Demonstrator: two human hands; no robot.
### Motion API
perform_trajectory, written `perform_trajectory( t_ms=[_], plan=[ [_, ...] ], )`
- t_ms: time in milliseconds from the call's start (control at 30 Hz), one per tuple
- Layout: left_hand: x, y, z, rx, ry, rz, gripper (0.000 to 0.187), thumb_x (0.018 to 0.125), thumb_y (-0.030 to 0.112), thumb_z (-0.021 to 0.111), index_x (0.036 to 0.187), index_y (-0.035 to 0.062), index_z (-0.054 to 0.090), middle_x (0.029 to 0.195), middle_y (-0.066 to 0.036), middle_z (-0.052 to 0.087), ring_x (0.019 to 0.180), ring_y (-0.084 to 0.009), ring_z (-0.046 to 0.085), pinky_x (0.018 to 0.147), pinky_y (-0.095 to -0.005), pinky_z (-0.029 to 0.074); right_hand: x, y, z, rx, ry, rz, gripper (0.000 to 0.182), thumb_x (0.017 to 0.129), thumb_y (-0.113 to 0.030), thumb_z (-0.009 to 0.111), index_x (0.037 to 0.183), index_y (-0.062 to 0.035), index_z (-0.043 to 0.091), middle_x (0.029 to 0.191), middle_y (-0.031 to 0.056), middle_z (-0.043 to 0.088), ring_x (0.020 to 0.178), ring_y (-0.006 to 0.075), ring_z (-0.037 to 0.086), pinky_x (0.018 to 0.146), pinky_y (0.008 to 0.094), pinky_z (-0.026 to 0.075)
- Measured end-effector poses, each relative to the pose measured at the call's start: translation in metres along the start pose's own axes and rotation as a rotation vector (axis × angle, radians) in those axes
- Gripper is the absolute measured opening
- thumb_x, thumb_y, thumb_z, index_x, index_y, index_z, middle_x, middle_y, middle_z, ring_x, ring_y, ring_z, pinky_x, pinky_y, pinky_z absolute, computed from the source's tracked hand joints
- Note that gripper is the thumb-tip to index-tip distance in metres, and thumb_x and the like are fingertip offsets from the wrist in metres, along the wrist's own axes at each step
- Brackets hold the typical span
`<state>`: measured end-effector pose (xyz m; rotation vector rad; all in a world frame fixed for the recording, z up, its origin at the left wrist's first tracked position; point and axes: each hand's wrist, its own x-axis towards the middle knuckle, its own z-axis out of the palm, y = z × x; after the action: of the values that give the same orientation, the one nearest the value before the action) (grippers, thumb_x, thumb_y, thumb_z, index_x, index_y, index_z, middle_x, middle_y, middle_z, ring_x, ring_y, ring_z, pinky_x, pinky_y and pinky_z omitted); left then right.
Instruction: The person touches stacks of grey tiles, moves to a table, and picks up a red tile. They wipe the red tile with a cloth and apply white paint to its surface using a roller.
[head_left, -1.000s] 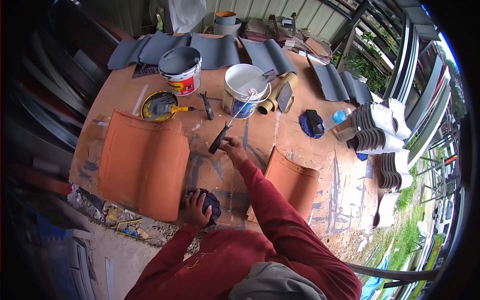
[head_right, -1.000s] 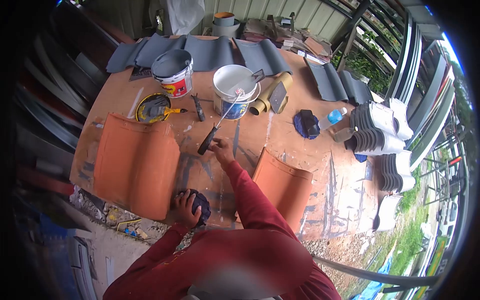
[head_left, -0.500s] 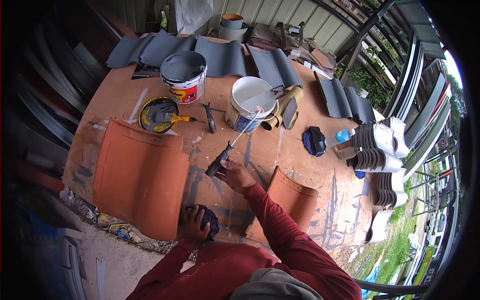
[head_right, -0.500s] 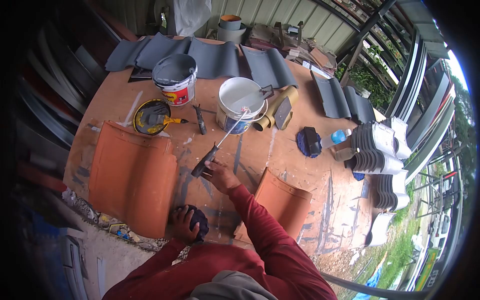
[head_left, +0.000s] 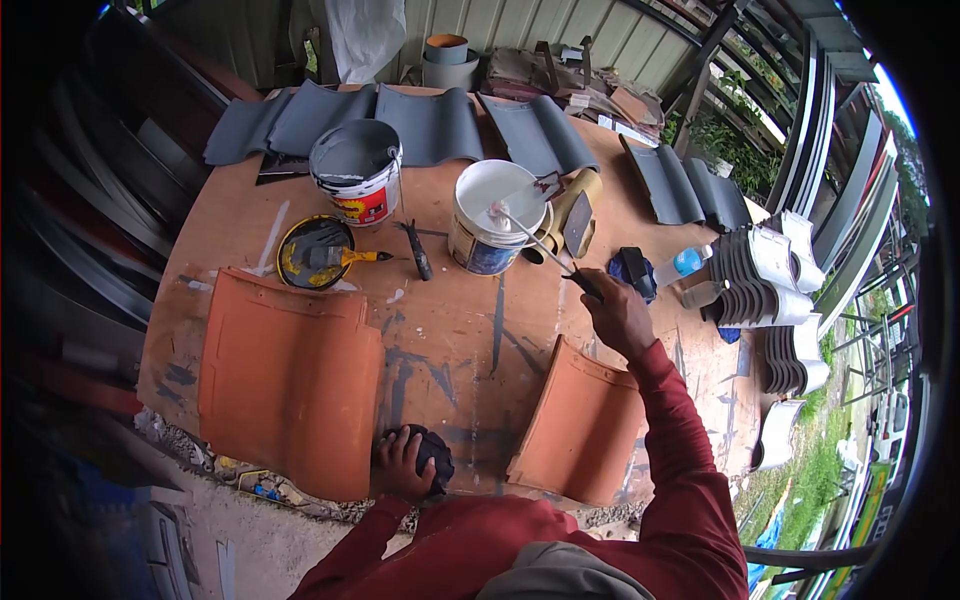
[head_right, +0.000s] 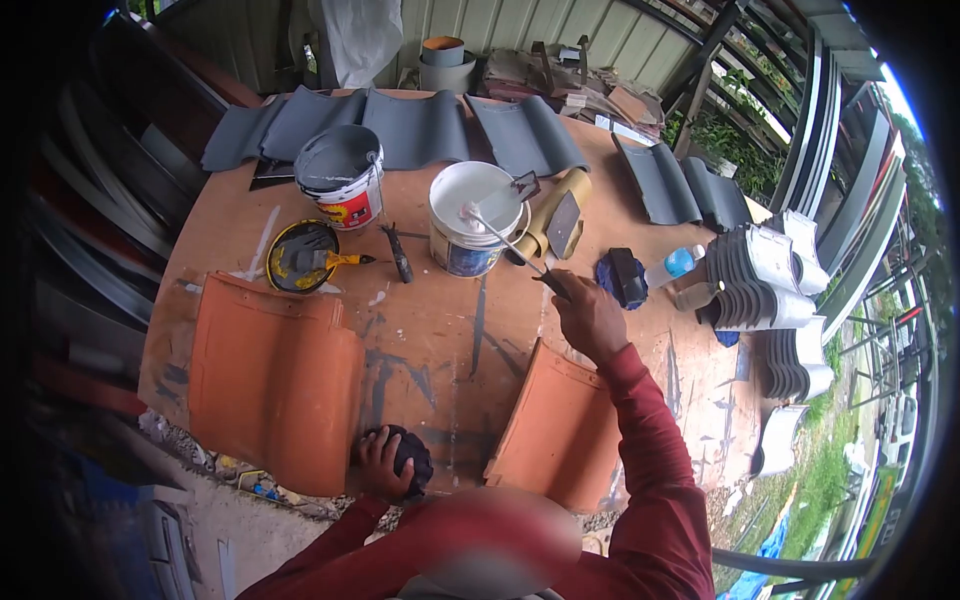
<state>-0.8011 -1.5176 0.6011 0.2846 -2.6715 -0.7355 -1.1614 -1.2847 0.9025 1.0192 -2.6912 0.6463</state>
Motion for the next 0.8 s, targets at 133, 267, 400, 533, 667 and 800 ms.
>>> perform_trajectory(
  t_ms=[133,267,400,533,667,800],
  plan=[
    [-0.002,0.000,0.003,0.011,0.002,0.010,0.060,0.085,0.039,0.068,0.137,0.0090,0.062,0.153,-0.016,0.051,0.136,-0.0462,0.043,0.115,-0.0620,0.035,0.050,-0.007,-0.003,-0.078,-0.026,-0.019,0.028,0.091,-0.014,0.066,0.116,-0.0024,0.068,0.101,0.0245,0.072,0.088,0.0440,0.070,0.077,0.0507,0.056],
    [0.003,0.003,0.000,-0.009,0.031,0.014,0.059,0.086,0.037,0.069,0.137,0.0087,0.062,0.152,-0.016,0.052,0.136,-0.0459,0.044,0.116,-0.0617,0.034,0.098,-0.020,0.014,-0.144,-0.230,0.004,0.023,0.089,-0.012,0.062,0.107,-0.0013,0.071,0.097,0.0262,0.073,0.090,0.0444,0.072,0.079,0.0512,0.058],
    [0.005,0.007,-0.005,-0.026,0.019,0.006,0.058,0.087,0.037,0.068,0.137,0.0085,0.063,0.152,-0.016,0.052,0.135,-0.0456,0.045,0.116,-0.0611,0.033,0.147,-0.022,0.051,-0.242,-0.273,-0.050,0.025,0.084,-0.007,0.059,0.102,-0.0030,0.075,0.086,0.0213,0.075,0.083,0.0424,0.074,0.074,0.0494,0.060],
    [0.003,0.005,-0.001,-0.017,0.032,0.017,0.058,0.087,0.036,0.069,0.137,0.0085,0.062,0.152,-0.017,0.052,0.135,-0.0455,0.046,0.116,-0.0608,0.034,0.175,-0.051,0.042,-0.387,-0.386,-0.003,0.025,0.086,-0.011,0.060,0.104,-0.0037,0.076,0.105,0.0195,0.077,0.101,0.0368,0.075,0.087,0.0477,0.060],
    [0.006,0.005,-0.003,-0.014,0.023,0.021,0.057,0.087,0.037,0.068,0.136,0.0091,0.064,0.151,-0.017,0.054,0.133,-0.0452,0.047,0.115,-0.0610,0.034,0.196,-0.050,0.046,-0.421,-0.455,0.017,0.029,0.088,-0.013,0.063,0.112,-0.0044,0.076,0.115,0.0178,0.076,0.108,0.0357,0.074,0.091,0.0456,0.059],
    [0.007,0.007,-0.006,0.002,0.028,0.029,0.057,0.086,0.035,0.069,0.136,0.0070,0.063,0.149,-0.018,0.054,0.132,-0.0460,0.047,0.113,-0.0598,0.037,0.211,-0.043,0.050,-0.405,-0.541,0.030,0.031,0.090,-0.013,0.061,0.114,-0.0024,0.075,0.116,0.0188,0.076,0.108,0.0364,0.073,0.092,0.0454,0.058]
  ],
)
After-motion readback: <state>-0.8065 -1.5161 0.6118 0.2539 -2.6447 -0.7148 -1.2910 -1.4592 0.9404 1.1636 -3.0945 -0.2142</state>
